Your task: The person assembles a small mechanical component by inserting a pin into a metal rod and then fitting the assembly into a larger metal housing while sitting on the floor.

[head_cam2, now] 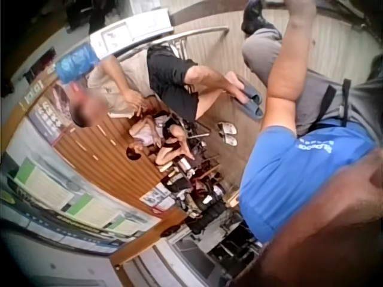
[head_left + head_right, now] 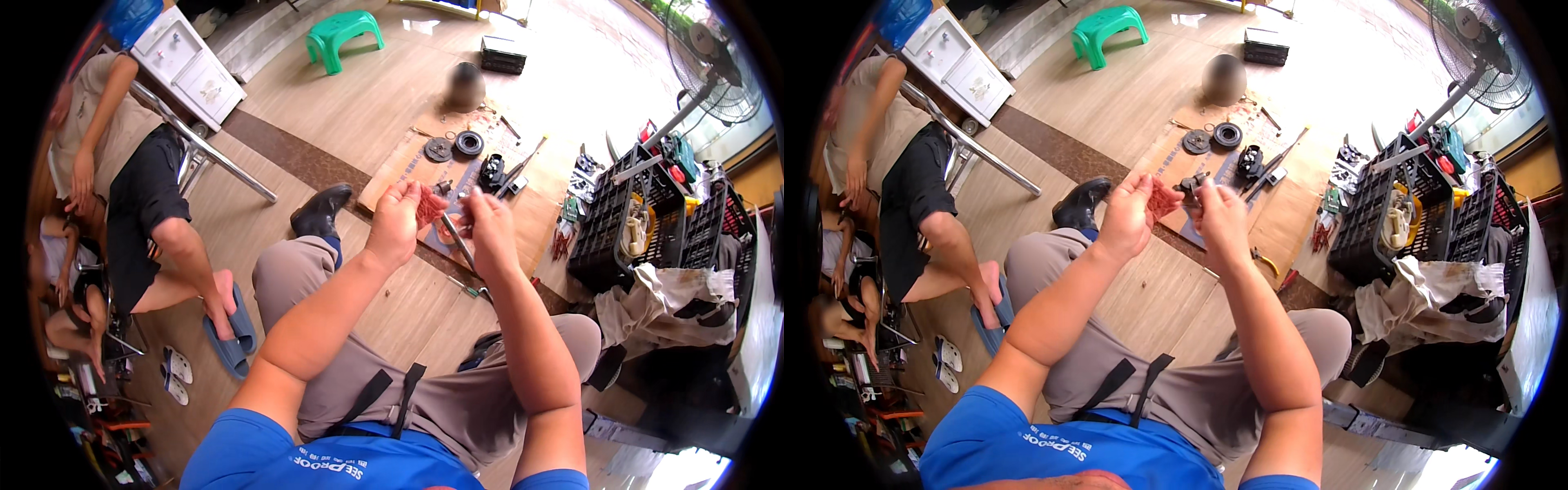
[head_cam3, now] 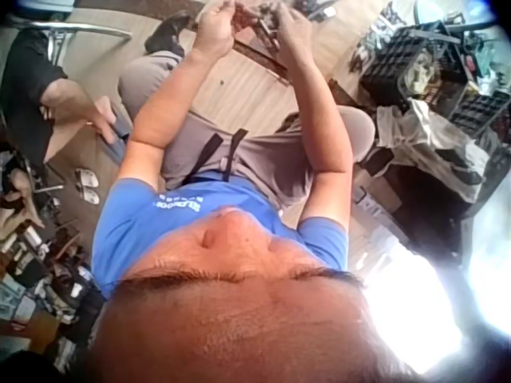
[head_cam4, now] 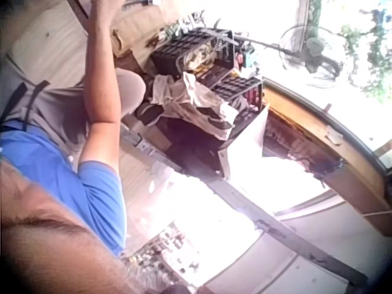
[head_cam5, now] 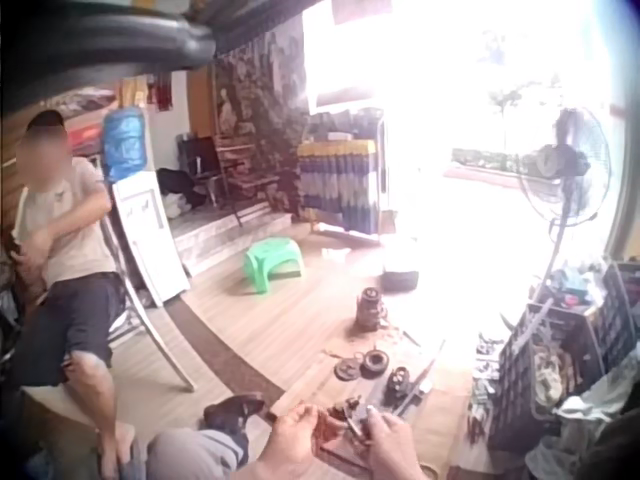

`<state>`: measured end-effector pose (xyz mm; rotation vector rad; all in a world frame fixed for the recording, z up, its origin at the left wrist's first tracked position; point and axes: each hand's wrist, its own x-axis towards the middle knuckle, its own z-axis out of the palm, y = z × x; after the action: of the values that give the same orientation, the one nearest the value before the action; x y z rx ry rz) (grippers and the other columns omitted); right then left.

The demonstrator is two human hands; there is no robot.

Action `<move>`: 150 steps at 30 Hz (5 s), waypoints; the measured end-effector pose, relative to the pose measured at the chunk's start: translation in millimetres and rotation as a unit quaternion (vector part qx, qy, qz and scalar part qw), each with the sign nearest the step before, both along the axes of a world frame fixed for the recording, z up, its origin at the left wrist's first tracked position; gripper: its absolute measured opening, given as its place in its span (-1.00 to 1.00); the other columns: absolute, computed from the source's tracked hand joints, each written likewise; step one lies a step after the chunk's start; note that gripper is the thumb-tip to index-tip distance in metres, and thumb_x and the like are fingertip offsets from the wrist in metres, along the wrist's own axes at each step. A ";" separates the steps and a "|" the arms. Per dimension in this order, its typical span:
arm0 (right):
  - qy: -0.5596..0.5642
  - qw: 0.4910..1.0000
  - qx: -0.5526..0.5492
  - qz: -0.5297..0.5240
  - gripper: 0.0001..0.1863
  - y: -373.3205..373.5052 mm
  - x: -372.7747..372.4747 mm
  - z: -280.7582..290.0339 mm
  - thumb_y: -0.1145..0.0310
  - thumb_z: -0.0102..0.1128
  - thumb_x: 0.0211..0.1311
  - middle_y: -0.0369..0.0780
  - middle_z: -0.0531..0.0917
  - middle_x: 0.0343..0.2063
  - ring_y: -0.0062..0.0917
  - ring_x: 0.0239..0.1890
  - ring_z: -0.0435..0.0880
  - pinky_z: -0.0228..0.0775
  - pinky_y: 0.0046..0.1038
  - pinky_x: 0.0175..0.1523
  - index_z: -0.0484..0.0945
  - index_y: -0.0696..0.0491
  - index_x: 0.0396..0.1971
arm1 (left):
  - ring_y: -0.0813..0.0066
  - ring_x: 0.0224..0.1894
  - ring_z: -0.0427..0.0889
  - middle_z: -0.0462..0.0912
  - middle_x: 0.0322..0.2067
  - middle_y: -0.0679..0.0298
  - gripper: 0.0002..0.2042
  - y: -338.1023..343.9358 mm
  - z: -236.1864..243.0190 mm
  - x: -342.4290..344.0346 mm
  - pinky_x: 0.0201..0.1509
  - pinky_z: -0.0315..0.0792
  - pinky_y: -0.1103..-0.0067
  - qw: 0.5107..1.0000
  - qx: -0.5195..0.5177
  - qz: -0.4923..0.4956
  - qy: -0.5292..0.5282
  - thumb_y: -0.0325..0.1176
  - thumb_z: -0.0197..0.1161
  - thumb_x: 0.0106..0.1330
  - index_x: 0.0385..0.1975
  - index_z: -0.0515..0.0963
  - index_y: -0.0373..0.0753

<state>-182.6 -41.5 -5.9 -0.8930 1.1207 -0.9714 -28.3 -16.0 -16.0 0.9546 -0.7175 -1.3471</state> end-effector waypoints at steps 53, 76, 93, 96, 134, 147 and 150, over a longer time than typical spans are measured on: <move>0.358 0.807 -0.464 0.063 -0.31 33.7 4.1 2.1 0.35 0.37 -0.10 -0.05 0.49 0.05 -0.14 0.10 0.42 0.29 -0.29 0.16 0.40 0.13 0.13 | 0.49 -0.15 0.62 0.63 -0.19 0.26 -0.84 19.7 -1.2 2.5 -0.01 0.51 0.53 0.969 0.033 -0.197 0.148 -0.45 0.00 0.44 -0.13 0.53 -0.23; 0.226 0.905 -0.284 0.220 -0.82 24.4 -8.0 4.4 0.33 0.07 0.33 -0.23 0.54 -0.50 -0.40 -0.39 0.57 0.40 -0.35 -0.27 0.51 0.11 -0.41 | 0.46 -0.19 0.64 0.67 -0.18 0.15 -0.89 24.4 18.3 15.2 -0.18 0.57 0.54 0.982 -0.067 -0.110 -0.139 -0.53 0.21 0.32 -0.22 0.62 -0.31; 0.110 0.934 -0.131 0.313 -0.71 6.1 -31.4 -3.4 0.27 0.17 0.32 -0.26 0.62 -0.55 -0.67 -0.45 0.52 0.41 -0.50 -0.31 0.62 0.24 -0.31 | 0.46 -0.36 0.65 0.62 -0.44 0.11 -0.81 32.1 31.7 4.6 -0.27 0.52 0.59 0.806 -0.131 -0.151 -0.557 -0.57 0.32 0.14 -0.23 0.63 -0.36; 0.192 0.911 -0.158 0.329 -0.74 5.6 -26.9 3.5 0.30 0.19 0.27 -0.18 0.61 -0.57 -0.65 -0.47 0.52 0.42 -0.49 -0.30 0.62 0.24 -0.29 | 0.37 -0.38 0.65 0.61 -0.45 0.08 -0.83 33.3 26.2 8.8 -0.32 0.49 0.53 0.742 -0.164 -0.170 -0.627 -0.56 0.31 0.14 -0.25 0.63 -0.36; 0.019 0.965 -0.093 0.246 -0.79 27.1 -9.9 9.9 0.39 0.12 0.36 -0.39 0.60 -0.48 -0.79 -0.44 0.45 0.34 -0.65 -0.34 0.59 0.22 -0.17 | 0.67 -0.55 0.49 0.52 -0.61 0.36 -0.76 26.0 16.3 12.6 -0.48 0.37 0.68 0.971 0.045 -0.056 -0.228 -0.28 0.08 0.46 -0.44 0.51 -0.26; 0.052 0.968 -0.228 0.093 -0.84 23.7 -9.0 -11.0 0.46 0.24 0.24 -0.25 0.64 -0.40 -0.61 -0.34 0.57 0.40 -0.57 -0.25 0.64 0.16 -0.22 | 0.58 -0.42 0.61 0.64 -0.39 0.34 -0.76 27.7 18.9 4.9 -0.30 0.51 0.66 0.970 0.138 -0.198 -0.044 -0.40 0.13 0.38 0.01 0.51 -0.28; 0.188 0.877 -0.420 0.142 -0.75 33.6 0.2 -2.9 0.47 0.20 0.22 -0.10 0.61 -0.19 -0.24 -0.15 0.58 0.43 -0.35 -0.10 0.61 0.07 -0.10 | 0.60 -0.38 0.63 0.64 -0.29 0.28 -0.76 25.5 16.7 9.7 -0.24 0.57 0.61 0.975 0.128 -0.175 -0.042 -0.50 -0.01 0.39 -0.02 0.51 -0.30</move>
<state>-182.4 -8.0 -8.8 -1.9661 0.8185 -1.0656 -18.7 9.5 0.7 1.1308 -0.8175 -1.7472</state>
